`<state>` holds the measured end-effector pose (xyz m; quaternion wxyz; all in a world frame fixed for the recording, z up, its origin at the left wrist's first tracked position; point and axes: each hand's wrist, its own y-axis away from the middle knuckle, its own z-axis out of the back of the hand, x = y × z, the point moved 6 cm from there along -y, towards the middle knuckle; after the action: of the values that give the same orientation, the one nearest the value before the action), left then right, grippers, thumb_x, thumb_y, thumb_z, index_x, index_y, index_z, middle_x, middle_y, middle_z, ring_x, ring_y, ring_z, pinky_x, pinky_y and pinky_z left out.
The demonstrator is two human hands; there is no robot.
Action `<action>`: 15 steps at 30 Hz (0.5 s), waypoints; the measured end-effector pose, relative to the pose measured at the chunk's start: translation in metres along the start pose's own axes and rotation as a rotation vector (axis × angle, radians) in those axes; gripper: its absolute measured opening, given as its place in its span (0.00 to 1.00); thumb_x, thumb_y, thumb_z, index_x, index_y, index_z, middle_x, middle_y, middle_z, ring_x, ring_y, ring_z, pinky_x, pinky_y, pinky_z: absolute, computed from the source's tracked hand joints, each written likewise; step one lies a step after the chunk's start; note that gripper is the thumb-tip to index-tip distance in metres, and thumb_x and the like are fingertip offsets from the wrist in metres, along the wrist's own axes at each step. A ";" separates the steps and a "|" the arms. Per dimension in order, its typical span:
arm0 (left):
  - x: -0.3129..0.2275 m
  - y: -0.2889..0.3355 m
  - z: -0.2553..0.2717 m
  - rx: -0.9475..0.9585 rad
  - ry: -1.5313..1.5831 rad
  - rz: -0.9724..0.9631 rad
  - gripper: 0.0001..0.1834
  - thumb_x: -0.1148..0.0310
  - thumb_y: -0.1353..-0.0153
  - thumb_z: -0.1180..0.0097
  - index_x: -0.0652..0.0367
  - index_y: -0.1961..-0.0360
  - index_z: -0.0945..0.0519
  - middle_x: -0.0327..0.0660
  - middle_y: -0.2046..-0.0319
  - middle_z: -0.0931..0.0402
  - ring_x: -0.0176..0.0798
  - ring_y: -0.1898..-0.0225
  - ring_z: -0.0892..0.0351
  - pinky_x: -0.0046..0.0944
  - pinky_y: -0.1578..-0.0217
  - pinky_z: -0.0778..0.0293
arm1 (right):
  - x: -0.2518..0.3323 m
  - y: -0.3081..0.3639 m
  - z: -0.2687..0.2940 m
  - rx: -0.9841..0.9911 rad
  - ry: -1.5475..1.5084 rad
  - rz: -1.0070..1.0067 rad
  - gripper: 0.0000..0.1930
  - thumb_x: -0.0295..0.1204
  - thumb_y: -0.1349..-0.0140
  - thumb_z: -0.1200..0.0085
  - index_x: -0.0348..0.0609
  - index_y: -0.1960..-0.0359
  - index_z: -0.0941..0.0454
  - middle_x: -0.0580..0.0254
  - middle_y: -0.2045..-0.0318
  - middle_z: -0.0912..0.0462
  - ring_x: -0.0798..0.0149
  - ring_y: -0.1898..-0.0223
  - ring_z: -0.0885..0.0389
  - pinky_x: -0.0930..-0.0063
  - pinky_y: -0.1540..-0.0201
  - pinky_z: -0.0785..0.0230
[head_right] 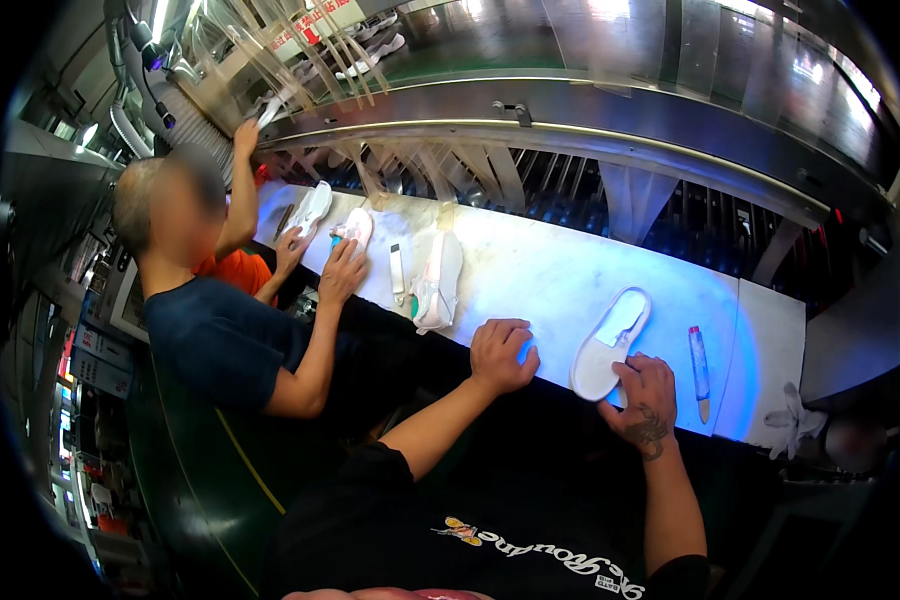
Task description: The person assembles white slipper components on a factory workbench. They insert a teal-colored insole into the white slipper base and use a blue utility knife to trim excess material from the edges. The person handles the items one at a time, repeating the process for multiple units.
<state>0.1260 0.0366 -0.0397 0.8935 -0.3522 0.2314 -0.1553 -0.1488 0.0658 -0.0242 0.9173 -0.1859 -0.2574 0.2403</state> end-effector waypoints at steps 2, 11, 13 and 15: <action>0.000 0.000 -0.001 -0.003 0.003 -0.002 0.09 0.67 0.48 0.32 0.53 0.65 0.16 0.40 0.55 0.14 0.50 0.56 0.16 0.49 0.56 0.23 | 0.000 0.000 0.000 0.008 0.003 -0.011 0.30 0.38 0.52 0.21 0.45 0.45 0.16 0.49 0.46 0.19 0.43 0.39 0.20 0.43 0.30 0.32; 0.002 0.001 -0.001 0.012 -0.020 0.002 0.09 0.66 0.47 0.31 0.53 0.65 0.16 0.40 0.55 0.14 0.49 0.55 0.16 0.48 0.57 0.23 | 0.001 -0.001 0.002 0.009 -0.008 -0.014 0.29 0.39 0.51 0.21 0.45 0.46 0.15 0.49 0.46 0.18 0.43 0.40 0.19 0.44 0.30 0.32; 0.000 0.001 -0.001 0.011 -0.019 -0.001 0.09 0.66 0.48 0.31 0.53 0.65 0.16 0.40 0.55 0.14 0.49 0.55 0.16 0.48 0.57 0.23 | 0.002 0.000 0.002 0.002 -0.003 -0.013 0.29 0.39 0.51 0.20 0.44 0.46 0.15 0.49 0.46 0.18 0.43 0.40 0.19 0.44 0.30 0.31; -0.001 0.000 0.001 0.008 -0.013 -0.003 0.09 0.67 0.48 0.32 0.53 0.65 0.16 0.40 0.56 0.14 0.50 0.56 0.17 0.49 0.57 0.24 | 0.002 0.001 0.002 -0.007 -0.001 -0.015 0.29 0.39 0.51 0.20 0.44 0.46 0.15 0.49 0.47 0.17 0.43 0.40 0.19 0.44 0.31 0.31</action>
<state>0.1260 0.0380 -0.0390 0.8962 -0.3499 0.2242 -0.1554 -0.1487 0.0679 -0.0228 0.9182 -0.1869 -0.2602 0.2328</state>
